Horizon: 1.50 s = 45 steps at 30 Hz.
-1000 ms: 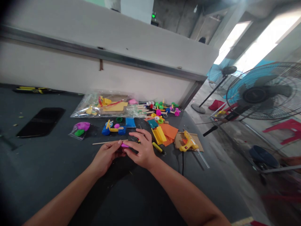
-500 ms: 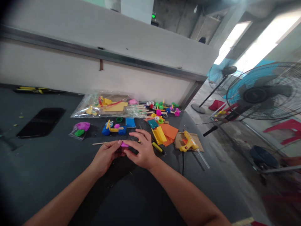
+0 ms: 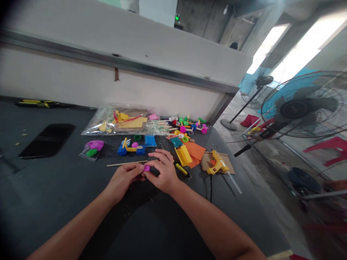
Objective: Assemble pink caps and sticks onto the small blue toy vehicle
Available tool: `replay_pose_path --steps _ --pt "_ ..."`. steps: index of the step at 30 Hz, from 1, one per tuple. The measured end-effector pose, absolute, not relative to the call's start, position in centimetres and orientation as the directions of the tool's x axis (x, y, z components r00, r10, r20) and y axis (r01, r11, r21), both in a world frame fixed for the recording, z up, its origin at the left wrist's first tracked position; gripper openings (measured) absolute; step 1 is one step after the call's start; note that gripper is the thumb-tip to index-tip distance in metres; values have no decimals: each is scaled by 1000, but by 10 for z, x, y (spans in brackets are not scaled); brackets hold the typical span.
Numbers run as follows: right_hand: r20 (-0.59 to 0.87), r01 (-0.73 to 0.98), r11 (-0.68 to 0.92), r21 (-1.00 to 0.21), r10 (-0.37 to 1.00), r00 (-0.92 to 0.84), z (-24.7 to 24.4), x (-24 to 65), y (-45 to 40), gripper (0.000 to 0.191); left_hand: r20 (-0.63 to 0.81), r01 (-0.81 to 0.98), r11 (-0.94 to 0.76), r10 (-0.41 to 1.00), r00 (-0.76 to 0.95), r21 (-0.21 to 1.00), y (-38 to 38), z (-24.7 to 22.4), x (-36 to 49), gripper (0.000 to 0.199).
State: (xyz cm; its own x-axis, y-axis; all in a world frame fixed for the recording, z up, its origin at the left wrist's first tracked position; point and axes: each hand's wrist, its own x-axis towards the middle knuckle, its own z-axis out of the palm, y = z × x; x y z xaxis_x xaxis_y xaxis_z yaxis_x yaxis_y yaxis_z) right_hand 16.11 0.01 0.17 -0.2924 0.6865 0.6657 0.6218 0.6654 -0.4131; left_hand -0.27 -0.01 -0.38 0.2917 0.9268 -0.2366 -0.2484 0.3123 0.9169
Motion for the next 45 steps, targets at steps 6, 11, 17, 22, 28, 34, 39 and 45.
replay_pose_path --steps 6,11,17,22,28,34,39,45 --pt "664 621 664 -416 689 -291 1 161 1 12 -227 -295 309 932 282 904 -1 -4 -2 23" --pt "671 613 667 -424 686 -282 1 162 0 23 -231 -343 322 931 282 882 -1 -7 -3 23" --pt "719 637 721 -275 593 -362 3 165 -2 29 -271 -378 353 929 253 856 0 -7 -3 28" --pt "696 678 708 -197 588 -412 0 168 -1 30 -292 -394 361 930 226 845 0 -5 -3 30" --pt "690 662 704 -256 613 -386 -1 167 0 32 -271 -381 348 932 242 857 1 -9 -4 26" --pt "668 674 641 -367 686 -289 3 164 -1 16 -267 -371 338 936 232 865 0 -7 -1 27" --pt "673 666 617 -420 704 -227 4 161 -3 12 -338 -650 463 886 319 602 -2 6 -1 37" --pt "645 685 602 -411 723 -248 1 155 -5 13 -318 -715 568 822 473 407 -7 14 -3 50"
